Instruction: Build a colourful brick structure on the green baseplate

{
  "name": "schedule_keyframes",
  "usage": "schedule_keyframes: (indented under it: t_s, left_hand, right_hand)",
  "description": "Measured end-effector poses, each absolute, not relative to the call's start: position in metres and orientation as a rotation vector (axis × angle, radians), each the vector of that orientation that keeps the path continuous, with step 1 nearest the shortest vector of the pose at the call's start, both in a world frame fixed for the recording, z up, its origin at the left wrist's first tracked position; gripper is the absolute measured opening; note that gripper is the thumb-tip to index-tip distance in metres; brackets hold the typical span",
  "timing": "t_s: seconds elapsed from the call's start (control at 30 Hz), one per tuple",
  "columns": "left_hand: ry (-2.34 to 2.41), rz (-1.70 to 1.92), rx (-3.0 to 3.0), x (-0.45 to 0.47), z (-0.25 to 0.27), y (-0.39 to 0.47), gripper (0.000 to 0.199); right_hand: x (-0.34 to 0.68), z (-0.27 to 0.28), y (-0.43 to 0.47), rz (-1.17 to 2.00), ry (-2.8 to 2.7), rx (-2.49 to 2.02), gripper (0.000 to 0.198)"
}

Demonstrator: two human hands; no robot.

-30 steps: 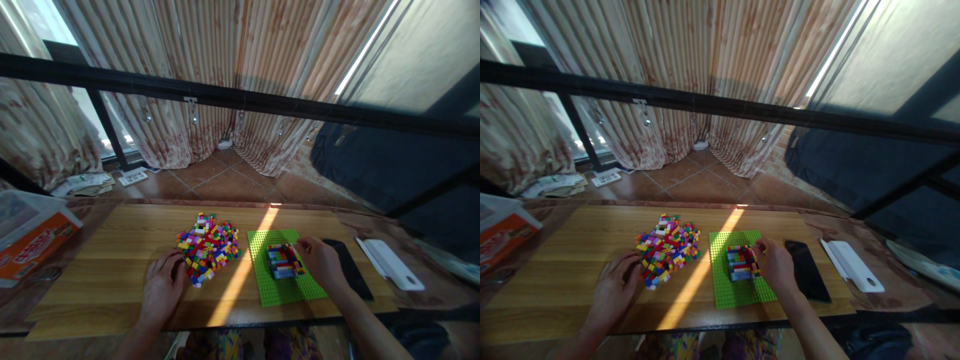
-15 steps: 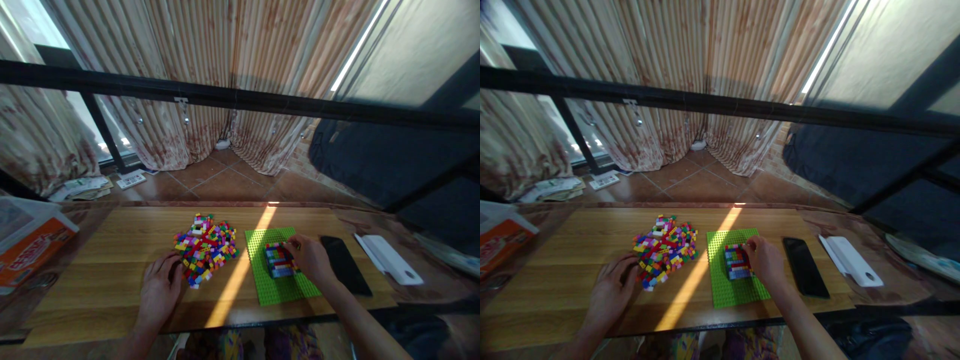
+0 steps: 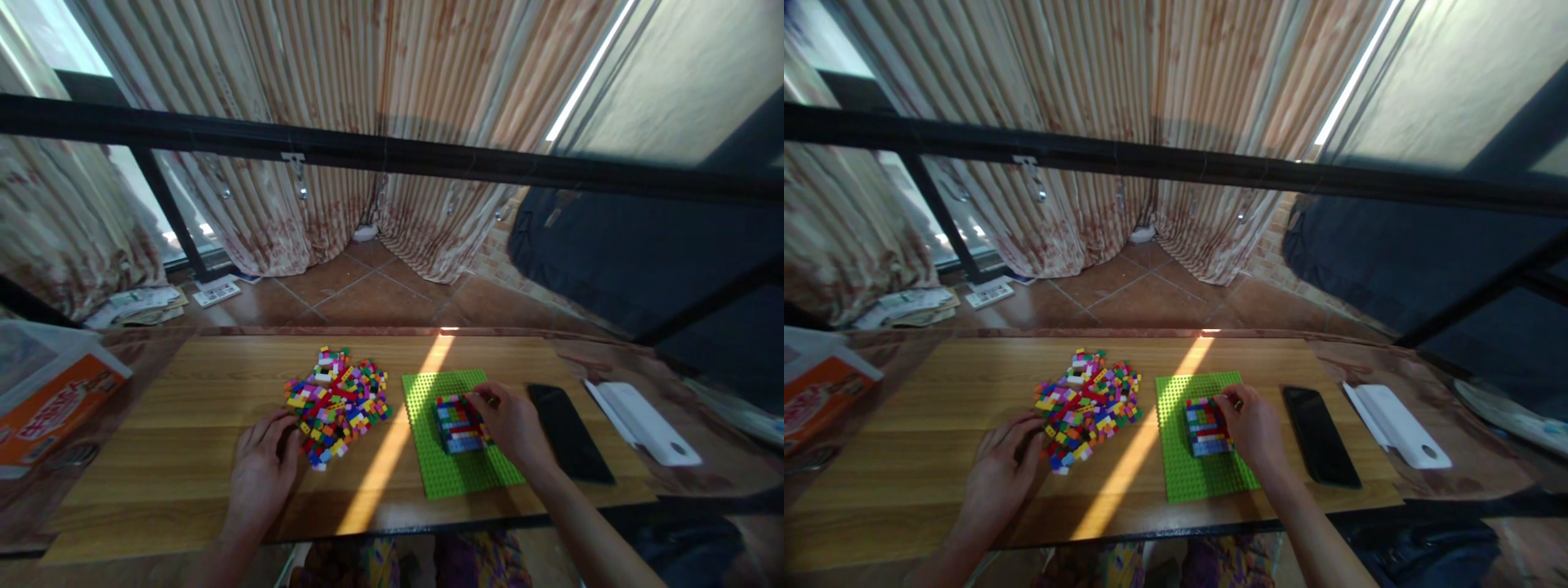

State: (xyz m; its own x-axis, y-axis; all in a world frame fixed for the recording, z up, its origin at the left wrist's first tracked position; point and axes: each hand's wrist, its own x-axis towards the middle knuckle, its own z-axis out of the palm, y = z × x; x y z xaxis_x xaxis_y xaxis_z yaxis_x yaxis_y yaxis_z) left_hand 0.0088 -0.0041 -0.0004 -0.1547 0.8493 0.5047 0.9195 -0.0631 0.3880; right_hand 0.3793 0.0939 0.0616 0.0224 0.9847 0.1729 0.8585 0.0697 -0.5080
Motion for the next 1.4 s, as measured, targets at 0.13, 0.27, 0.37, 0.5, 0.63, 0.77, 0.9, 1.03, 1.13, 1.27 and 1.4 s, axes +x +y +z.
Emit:
schedule_keyframes:
  t_s: [0.13, 0.27, 0.37, 0.5, 0.63, 0.77, 0.9, 1.03, 1.13, 1.27, 1.4]
  left_hand:
    - [-2.072, -1.005, -1.978, 0.009, -0.001, -0.004, 0.022]
    - [-2.086, -1.007, -1.984, 0.009, -0.001, -0.004, 0.021]
    - [-2.093, -1.009, -1.992, 0.01, 0.0, -0.005, 0.02]
    - [-2.093, -1.001, -1.995, 0.01, 0.001, -0.005, 0.02]
    - [-2.066, -0.998, -1.997, 0.01, 0.001, -0.004, 0.021]
    - [-2.051, -1.003, -1.994, 0.009, -0.001, -0.003, 0.021]
    - [-2.066, -1.002, -1.996, 0.008, -0.001, -0.004, 0.02]
    - [-2.061, -1.001, -1.989, 0.009, 0.001, -0.004, 0.021]
    - [-2.061, -1.012, -1.975, 0.01, 0.001, -0.004, 0.021]
    - [-2.058, -1.012, -1.988, 0.01, 0.0, -0.004, 0.021]
    - [-2.088, -1.015, -1.983, 0.01, 0.001, -0.004, 0.02]
  right_hand:
    - [0.377, 0.06, 0.091, 0.364, -1.914, -1.828, 0.027]
    - [0.381, 0.055, 0.093, 0.307, -1.977, -1.835, 0.026]
    - [0.383, 0.054, 0.095, 0.324, -1.956, -1.858, 0.025]
    - [0.382, 0.056, 0.096, 0.384, -1.931, -1.884, 0.023]
    - [0.379, 0.057, 0.097, 0.338, -1.974, -1.871, 0.02]
    - [0.378, 0.056, 0.095, 0.274, -1.985, -1.832, 0.021]
    - [0.381, 0.051, 0.092, 0.418, -1.86, -1.734, 0.027]
    - [0.386, 0.05, 0.083, 0.644, -1.619, -1.691, 0.036]
    - [0.389, 0.053, 0.075, 0.699, -1.509, -1.703, 0.04]
    - [0.392, 0.055, 0.068, 0.663, -1.495, -1.716, 0.039]
    - [0.392, 0.052, 0.067, 0.612, -1.565, -1.705, 0.037]
